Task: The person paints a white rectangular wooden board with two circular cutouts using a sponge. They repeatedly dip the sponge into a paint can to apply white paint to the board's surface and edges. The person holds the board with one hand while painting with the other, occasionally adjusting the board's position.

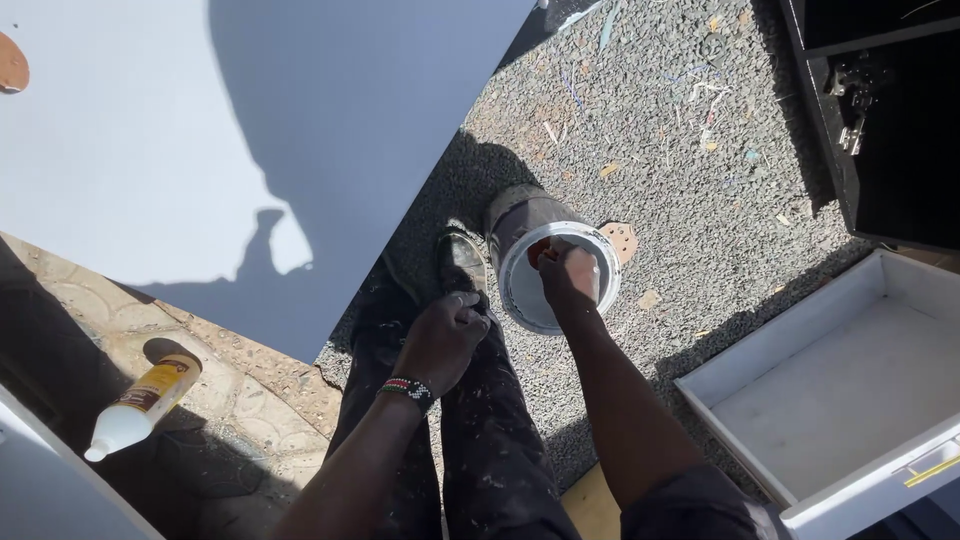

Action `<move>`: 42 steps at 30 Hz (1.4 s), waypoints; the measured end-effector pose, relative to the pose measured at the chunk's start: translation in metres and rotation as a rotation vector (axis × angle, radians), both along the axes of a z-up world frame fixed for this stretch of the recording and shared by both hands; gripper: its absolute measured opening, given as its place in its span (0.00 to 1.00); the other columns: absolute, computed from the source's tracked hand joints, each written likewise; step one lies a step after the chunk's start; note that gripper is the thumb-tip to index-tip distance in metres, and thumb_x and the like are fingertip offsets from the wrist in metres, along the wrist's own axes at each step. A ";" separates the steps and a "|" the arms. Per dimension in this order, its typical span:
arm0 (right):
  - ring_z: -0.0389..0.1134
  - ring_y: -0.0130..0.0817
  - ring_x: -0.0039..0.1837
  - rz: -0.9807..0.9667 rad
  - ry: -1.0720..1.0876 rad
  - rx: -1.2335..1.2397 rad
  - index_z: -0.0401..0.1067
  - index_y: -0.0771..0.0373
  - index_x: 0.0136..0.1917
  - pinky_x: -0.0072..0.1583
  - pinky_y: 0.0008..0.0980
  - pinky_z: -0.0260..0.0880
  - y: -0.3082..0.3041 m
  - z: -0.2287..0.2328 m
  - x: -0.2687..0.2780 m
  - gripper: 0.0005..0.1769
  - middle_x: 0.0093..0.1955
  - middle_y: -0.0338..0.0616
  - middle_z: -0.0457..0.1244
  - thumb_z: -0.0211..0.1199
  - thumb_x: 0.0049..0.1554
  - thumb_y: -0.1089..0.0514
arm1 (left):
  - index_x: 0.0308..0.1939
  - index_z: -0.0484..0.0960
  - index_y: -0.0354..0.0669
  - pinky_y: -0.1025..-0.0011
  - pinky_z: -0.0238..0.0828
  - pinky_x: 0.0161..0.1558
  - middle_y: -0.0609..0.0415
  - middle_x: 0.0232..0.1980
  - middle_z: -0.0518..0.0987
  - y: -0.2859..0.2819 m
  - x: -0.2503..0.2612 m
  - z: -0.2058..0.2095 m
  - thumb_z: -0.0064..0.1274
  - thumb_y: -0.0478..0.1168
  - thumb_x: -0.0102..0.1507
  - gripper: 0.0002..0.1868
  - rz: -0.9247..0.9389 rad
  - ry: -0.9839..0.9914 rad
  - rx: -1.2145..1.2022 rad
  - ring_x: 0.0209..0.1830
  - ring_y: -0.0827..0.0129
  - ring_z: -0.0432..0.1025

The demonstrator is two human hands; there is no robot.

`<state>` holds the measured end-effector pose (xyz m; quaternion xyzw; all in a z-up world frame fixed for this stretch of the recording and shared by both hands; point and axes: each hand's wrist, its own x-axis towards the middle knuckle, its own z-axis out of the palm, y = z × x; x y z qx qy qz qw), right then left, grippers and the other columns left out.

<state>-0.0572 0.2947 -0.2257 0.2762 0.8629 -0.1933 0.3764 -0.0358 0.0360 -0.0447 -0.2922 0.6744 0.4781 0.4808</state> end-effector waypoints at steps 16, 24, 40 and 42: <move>0.65 0.41 0.27 -0.944 -0.122 -0.318 0.72 0.57 0.32 0.29 0.36 0.54 0.017 0.039 -0.028 0.14 0.26 0.47 0.60 0.74 0.53 0.52 | 0.83 0.82 0.38 0.50 0.74 0.83 0.38 0.80 0.86 0.022 -0.004 -0.014 0.55 0.53 0.70 0.40 0.202 -0.044 0.010 0.84 0.49 0.77; 0.67 0.40 0.34 -1.201 -0.362 -0.664 0.67 0.56 0.39 0.33 0.23 0.52 0.033 0.033 -0.005 0.07 0.36 0.42 0.60 0.60 0.60 0.59 | 0.77 0.86 0.29 0.47 0.65 0.89 0.27 0.80 0.83 0.045 0.016 -0.065 0.52 0.37 0.64 0.36 0.321 0.157 0.077 0.87 0.38 0.71; 0.55 0.31 0.29 -1.049 -0.537 -0.739 0.68 0.54 0.35 0.30 0.24 0.40 0.023 0.063 -0.025 0.07 0.31 0.40 0.57 0.58 0.53 0.52 | 0.67 0.96 0.45 0.50 0.78 0.78 0.43 0.67 0.94 0.057 0.003 -0.041 0.53 0.43 0.63 0.30 0.274 0.129 -0.001 0.78 0.42 0.80; 0.53 0.33 0.26 -1.127 -0.560 -0.850 0.69 0.58 0.32 0.26 0.20 0.39 0.002 0.118 -0.051 0.08 0.26 0.45 0.56 0.61 0.50 0.53 | 0.70 0.94 0.45 0.47 0.74 0.81 0.40 0.70 0.92 0.059 0.017 -0.056 0.51 0.44 0.66 0.30 0.204 0.136 0.004 0.80 0.40 0.78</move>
